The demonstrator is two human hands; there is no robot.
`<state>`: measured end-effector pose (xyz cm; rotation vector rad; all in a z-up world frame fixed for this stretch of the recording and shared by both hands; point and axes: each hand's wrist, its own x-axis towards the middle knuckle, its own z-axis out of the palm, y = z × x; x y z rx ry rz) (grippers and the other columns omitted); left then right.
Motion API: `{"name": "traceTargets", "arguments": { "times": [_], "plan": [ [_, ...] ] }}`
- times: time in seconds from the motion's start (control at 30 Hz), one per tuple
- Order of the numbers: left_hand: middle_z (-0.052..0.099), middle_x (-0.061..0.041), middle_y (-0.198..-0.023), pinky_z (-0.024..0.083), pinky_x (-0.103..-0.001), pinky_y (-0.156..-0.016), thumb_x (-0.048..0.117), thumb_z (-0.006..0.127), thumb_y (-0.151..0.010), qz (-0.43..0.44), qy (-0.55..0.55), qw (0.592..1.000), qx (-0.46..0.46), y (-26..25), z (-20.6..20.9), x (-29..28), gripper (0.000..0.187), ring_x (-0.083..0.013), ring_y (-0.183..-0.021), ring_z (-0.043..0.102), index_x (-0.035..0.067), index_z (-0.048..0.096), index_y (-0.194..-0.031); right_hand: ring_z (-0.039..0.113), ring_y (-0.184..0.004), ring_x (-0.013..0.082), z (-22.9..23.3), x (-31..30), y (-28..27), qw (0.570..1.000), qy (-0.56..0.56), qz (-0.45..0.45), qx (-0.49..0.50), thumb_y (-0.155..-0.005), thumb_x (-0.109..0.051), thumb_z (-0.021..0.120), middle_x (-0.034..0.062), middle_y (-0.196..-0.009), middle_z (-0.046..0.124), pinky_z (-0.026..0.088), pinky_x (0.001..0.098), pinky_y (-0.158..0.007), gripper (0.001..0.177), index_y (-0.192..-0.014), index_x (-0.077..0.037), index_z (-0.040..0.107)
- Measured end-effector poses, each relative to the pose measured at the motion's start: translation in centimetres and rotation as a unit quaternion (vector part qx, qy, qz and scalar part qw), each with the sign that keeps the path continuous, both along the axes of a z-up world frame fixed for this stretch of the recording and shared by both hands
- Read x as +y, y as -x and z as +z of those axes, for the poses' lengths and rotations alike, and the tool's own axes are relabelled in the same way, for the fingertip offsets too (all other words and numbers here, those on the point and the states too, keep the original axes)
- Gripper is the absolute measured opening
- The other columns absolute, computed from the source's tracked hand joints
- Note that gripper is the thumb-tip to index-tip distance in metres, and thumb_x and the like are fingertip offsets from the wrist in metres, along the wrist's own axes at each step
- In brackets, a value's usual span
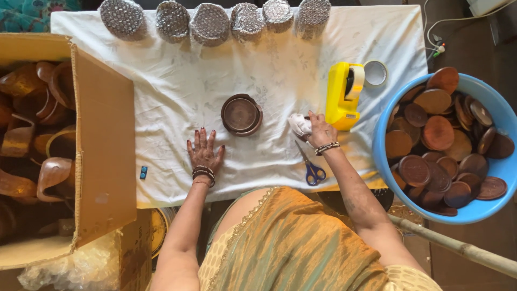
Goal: The person wipes wooden bowls with a cloth and then wraps them in bubble wrap, placing the finished items on a table.
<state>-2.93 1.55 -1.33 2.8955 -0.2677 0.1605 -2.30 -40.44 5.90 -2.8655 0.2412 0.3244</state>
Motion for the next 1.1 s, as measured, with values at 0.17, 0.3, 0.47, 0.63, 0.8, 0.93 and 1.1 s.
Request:
{"name": "traceTargets", "arguments": {
  "times": [0.17,0.3,0.47,0.63,0.8,0.93,1.1],
  "plan": [
    [0.035,-0.012,-0.166,0.01,-0.058,-0.126,0.051,0.057,-0.096,-0.003,0.001,1.0,-0.011,0.0,0.4,0.0,0.066,-0.0289,-0.156,0.025,0.024,0.047,-0.154,0.066,-0.108,0.0378,0.7,-0.5,-0.5,0.999,0.009,-0.025,0.037,-0.074,-0.026,0.083,0.0158,-0.128,0.056,0.052,0.0487,-0.093,0.07,-0.138,-0.02,0.055],
    [0.037,-0.012,-0.166,0.011,-0.058,-0.126,0.05,0.057,-0.096,-0.004,0.021,1.0,-0.015,0.1,0.5,0.0,0.065,-0.0297,-0.156,0.027,0.024,0.047,-0.154,0.066,-0.109,0.0374,1.1,-1.2,0.2,0.998,-0.014,-0.06,0.028,-0.078,-0.028,0.081,0.0155,-0.121,0.063,0.053,0.0487,-0.093,0.05,-0.124,-0.018,0.063],
    [0.037,-0.012,-0.166,0.011,-0.057,-0.126,0.051,0.057,-0.096,-0.005,0.019,1.0,-0.009,0.0,0.7,0.1,0.065,-0.0291,-0.156,0.027,0.024,0.048,-0.154,0.069,-0.104,0.0367,5.5,-4.2,1.8,0.989,-0.085,-0.123,0.018,-0.08,-0.031,0.08,0.0163,-0.111,0.07,0.054,0.0487,-0.087,0.047,-0.122,-0.017,0.064],
    [0.037,-0.012,-0.166,0.012,-0.057,-0.126,0.05,0.057,-0.096,-0.006,0.016,1.0,-0.009,0.1,0.9,0.0,0.065,-0.0287,-0.156,0.028,0.024,0.048,-0.155,0.071,-0.089,0.0384,14.7,-9.2,5.8,0.967,-0.077,-0.205,-0.133,-0.084,-0.034,0.083,0.0182,-0.099,0.073,0.055,0.0495,-0.076,0.045,-0.119,-0.013,0.065],
    [0.038,-0.012,-0.166,0.013,-0.057,-0.126,0.049,0.059,-0.096,0.0,0.024,1.0,-0.01,0.2,1.1,-0.1,0.065,-0.0291,-0.156,0.029,0.023,0.048,-0.154,0.069,-0.103,0.037,17.7,-14.5,10.1,0.91,0.091,-0.272,-0.3,-0.077,-0.016,0.092,0.0146,-0.114,0.069,0.054,0.0481,-0.086,0.053,-0.12,-0.01,0.062],
    [0.039,-0.012,-0.165,0.013,-0.057,-0.126,0.049,0.059,-0.095,0.005,0.017,1.0,-0.008,0.1,1.4,-0.2,0.064,-0.029,-0.155,0.03,0.024,0.049,-0.153,0.064,-0.118,0.0373,17.9,-13.5,10.0,0.882,0.079,-0.284,-0.367,-0.078,-0.004,0.087,0.0138,-0.132,0.061,0.051,0.0461,-0.1,0.059,-0.129,-0.008,0.059],
    [0.04,-0.012,-0.164,0.013,-0.057,-0.125,0.048,0.06,-0.094,0.002,0.027,1.0,-0.012,0.0,1.4,-0.2,0.063,-0.0293,-0.154,0.03,0.024,0.051,-0.151,0.062,-0.124,0.0343,16.9,-7.2,7.0,0.895,-0.042,-0.165,-0.413,-0.079,-0.006,0.085,0.0131,-0.132,0.057,0.053,0.0409,-0.108,0.062,-0.135,-0.007,0.058]
  ]
}}
